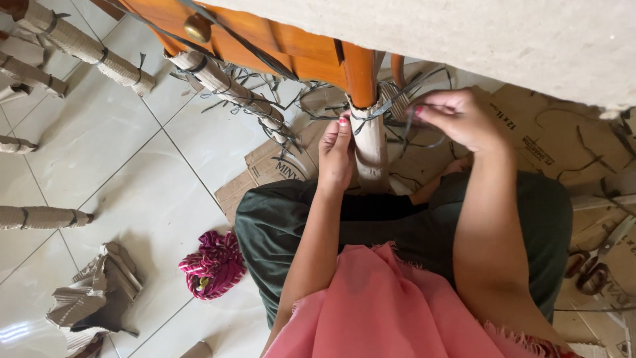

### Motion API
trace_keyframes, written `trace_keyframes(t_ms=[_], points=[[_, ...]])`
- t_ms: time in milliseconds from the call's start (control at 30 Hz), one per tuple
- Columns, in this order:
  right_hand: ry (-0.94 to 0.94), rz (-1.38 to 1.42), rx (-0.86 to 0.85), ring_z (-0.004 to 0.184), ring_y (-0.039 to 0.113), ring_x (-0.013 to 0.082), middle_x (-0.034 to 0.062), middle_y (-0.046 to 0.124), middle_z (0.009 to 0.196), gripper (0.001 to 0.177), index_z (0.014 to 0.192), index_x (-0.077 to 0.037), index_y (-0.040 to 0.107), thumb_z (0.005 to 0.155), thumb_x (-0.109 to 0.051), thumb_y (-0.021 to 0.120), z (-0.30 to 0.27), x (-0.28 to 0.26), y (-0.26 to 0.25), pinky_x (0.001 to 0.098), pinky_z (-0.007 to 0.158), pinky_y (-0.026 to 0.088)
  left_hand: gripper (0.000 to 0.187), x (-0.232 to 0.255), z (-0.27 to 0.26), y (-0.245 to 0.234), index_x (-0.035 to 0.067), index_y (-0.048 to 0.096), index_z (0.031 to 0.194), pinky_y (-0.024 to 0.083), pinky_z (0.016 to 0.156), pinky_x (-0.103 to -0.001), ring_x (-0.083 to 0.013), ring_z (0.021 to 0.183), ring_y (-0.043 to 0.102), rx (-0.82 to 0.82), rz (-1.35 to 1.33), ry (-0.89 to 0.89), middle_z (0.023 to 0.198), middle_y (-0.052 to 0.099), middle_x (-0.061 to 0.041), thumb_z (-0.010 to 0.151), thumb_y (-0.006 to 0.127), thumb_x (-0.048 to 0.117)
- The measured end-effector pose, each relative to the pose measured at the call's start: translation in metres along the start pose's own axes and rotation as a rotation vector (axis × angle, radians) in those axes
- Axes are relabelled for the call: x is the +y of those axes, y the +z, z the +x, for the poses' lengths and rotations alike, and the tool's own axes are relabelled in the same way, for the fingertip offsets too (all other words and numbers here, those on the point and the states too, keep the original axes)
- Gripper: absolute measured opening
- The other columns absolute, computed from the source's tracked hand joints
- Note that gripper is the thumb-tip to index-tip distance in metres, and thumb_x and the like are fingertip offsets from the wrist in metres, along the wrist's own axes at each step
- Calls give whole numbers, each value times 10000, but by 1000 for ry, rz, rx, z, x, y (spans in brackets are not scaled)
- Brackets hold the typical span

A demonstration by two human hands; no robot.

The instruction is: Wrapping a chair leg with cardboard strips and securing them with hand-twisted wires

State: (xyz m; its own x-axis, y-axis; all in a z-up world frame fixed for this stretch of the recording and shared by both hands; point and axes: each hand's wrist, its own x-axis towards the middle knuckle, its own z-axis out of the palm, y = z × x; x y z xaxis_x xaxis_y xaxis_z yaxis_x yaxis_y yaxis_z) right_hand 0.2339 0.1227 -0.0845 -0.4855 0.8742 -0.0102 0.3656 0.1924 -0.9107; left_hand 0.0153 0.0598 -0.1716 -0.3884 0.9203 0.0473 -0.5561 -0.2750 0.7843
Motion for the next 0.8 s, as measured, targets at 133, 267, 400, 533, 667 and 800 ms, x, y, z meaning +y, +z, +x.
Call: trace_keyframes(t_ms=[133,267,400,533,667,800], points=[[169,-182,-237,1125,720,200,63,765,1231,351,1292,-120,705,993,-270,595,-6,-27,-21,332,1039,564,176,7,-2,-7,29,690,1039,540,952,-274,-142,1116,634,-75,94,30,1261,697,-97,1078,568,149],[340,-377,-350,1434,476,297,101,519,1539,622,1489,-120,531,923,-320,691,-8,-64,-3,498,1200,332,200,-13,-1,-10,67,700,1161,540,929,-297,-89,1031,615,3,201,65,1103,718,-32,1090,572,203],[39,-111,-268,1360,515,458,237,608,1415,566,1429,-17,597,956,-298,728,19,-26,37,630,1158,347,259,-45,8,-30,78,695,1272,569,953,-330,-106,1024,655,95,140,51,1061,742,-70,1114,543,215],[-38,9,-211,1140,683,403,166,740,1089,320,1170,-28,728,923,-218,801,26,0,52,582,1046,497,263,-60,15,-33,88,681,1291,547,983,-305,-79,1055,611,139,197,93,1105,730,-37,1118,537,226],[-109,-70,-107,881,676,250,94,688,866,171,1053,-59,744,932,-168,795,20,-10,47,415,776,558,279,-24,-2,8,65,664,1280,507,1052,-375,-89,1109,551,157,278,158,1164,703,-61,1138,506,246],[-126,48,-161,789,668,205,111,719,836,172,1111,-24,735,944,-63,752,15,-20,37,389,757,560,236,-10,-8,14,96,665,1192,469,1074,-384,-89,1070,515,140,368,229,1077,648,5,1140,475,227]])
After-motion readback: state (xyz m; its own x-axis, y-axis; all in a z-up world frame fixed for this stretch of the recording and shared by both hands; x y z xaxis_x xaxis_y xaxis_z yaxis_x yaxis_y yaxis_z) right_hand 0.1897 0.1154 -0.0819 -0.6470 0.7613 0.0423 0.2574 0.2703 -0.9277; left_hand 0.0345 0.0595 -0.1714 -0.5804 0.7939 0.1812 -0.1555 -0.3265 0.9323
